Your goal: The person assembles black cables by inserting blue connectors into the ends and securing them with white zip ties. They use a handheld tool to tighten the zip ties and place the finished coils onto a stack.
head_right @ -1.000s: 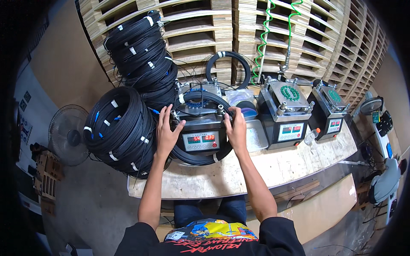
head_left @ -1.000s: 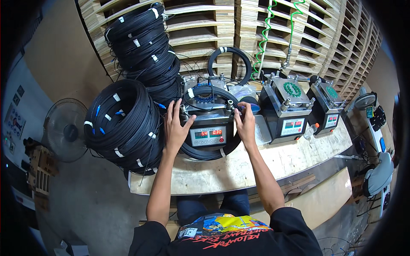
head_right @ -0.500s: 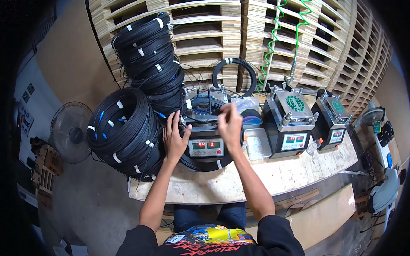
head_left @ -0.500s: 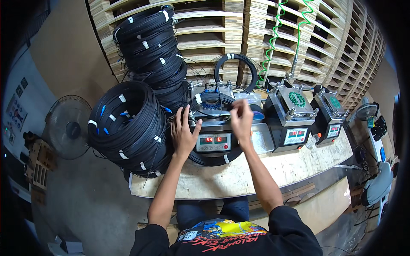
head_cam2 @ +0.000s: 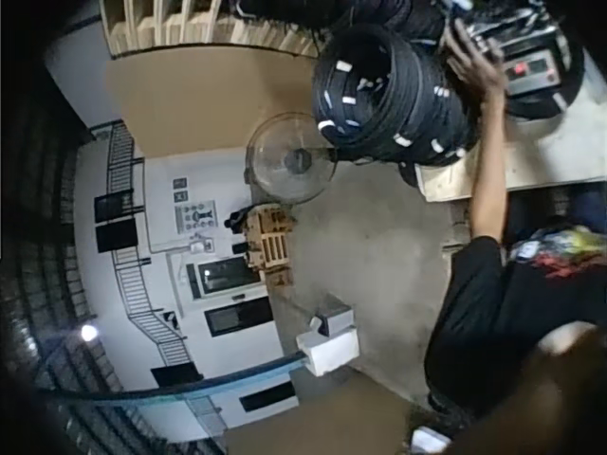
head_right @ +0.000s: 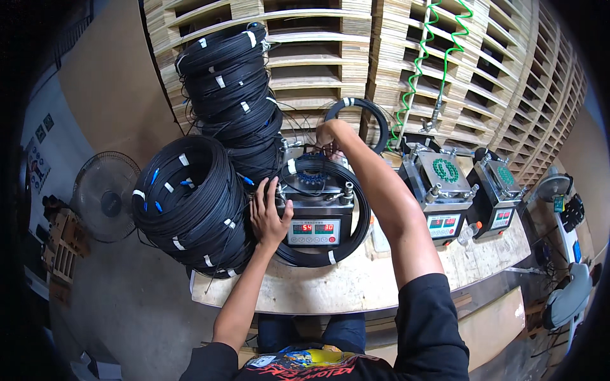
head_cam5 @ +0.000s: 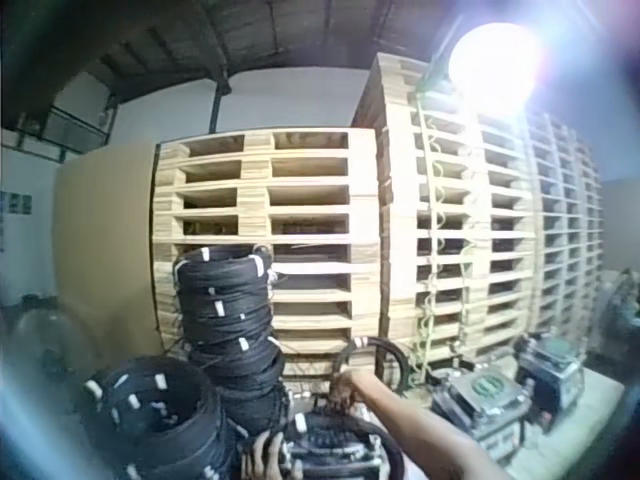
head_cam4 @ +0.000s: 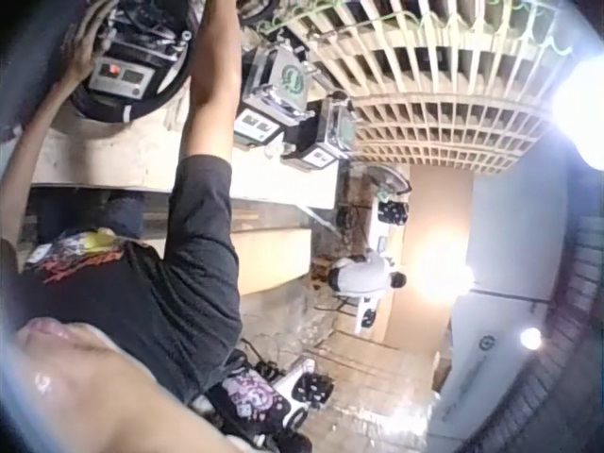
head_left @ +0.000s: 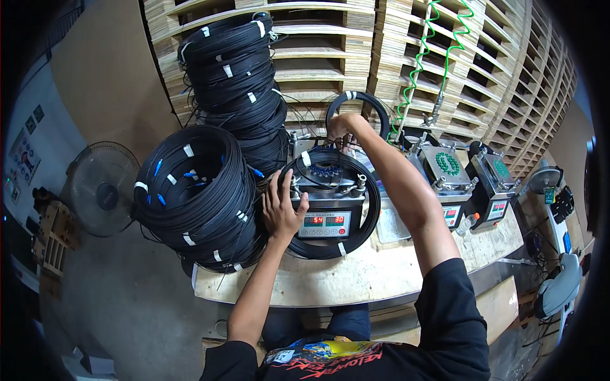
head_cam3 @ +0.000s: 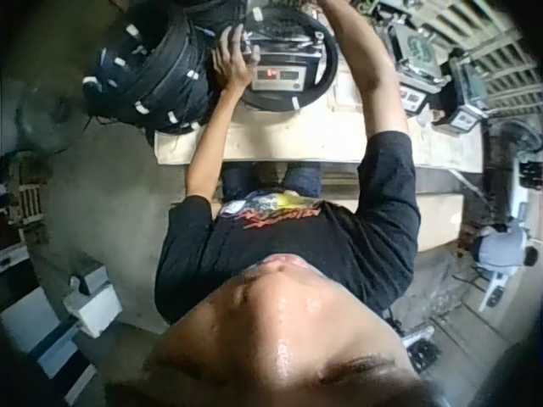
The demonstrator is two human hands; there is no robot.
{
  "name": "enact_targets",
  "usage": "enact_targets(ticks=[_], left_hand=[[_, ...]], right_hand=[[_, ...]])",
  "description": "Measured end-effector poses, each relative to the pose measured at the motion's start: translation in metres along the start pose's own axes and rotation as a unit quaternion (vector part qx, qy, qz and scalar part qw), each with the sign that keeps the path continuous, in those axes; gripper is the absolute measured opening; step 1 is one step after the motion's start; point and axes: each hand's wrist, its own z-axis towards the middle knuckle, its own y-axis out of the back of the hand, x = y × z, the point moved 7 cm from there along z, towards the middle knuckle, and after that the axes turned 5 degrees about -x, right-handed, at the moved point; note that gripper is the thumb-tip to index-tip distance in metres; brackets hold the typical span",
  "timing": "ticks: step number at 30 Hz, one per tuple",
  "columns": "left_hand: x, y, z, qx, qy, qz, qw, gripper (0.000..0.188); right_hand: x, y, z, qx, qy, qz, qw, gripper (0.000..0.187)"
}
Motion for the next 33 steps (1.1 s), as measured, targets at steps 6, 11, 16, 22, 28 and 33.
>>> enact_targets(ticks=[6,11,16,22,28,33], left_hand=[[-0.002,0.0,0.001,0.003,0.0,-0.009,1.0,0.061],[-0.005,0.003,0.005,0.011,0.026,-0.082,0.996,0.057],[-0.04,0.036,0.039,-0.049,0.033,-0.192,0.98,0.04],[-0.045,-0.037,0.129,0.154,0.048,-0.193,0.968,0.03],[0.022,-0.166,0.165,0.487,0.092,0.019,0.869,0.025],[-0.002,-0.176,0.166,0.484,-0.012,0.077,0.872,0.024]], right_hand=[[0.005,0.013,0.014,-0.06,0.038,-0.139,0.988,0.023],[0.011,0.008,0.023,-0.172,0.102,-0.248,0.948,0.026],[0.016,0.003,0.016,-0.181,0.117,-0.241,0.946,0.03],[0.007,0.003,0.009,-0.158,0.062,-0.222,0.96,0.037],[0.031,0.005,-0.005,-0.114,0.049,-0.15,0.981,0.035],[0.002,0.006,0.018,-0.112,0.031,-0.077,0.99,0.032]])
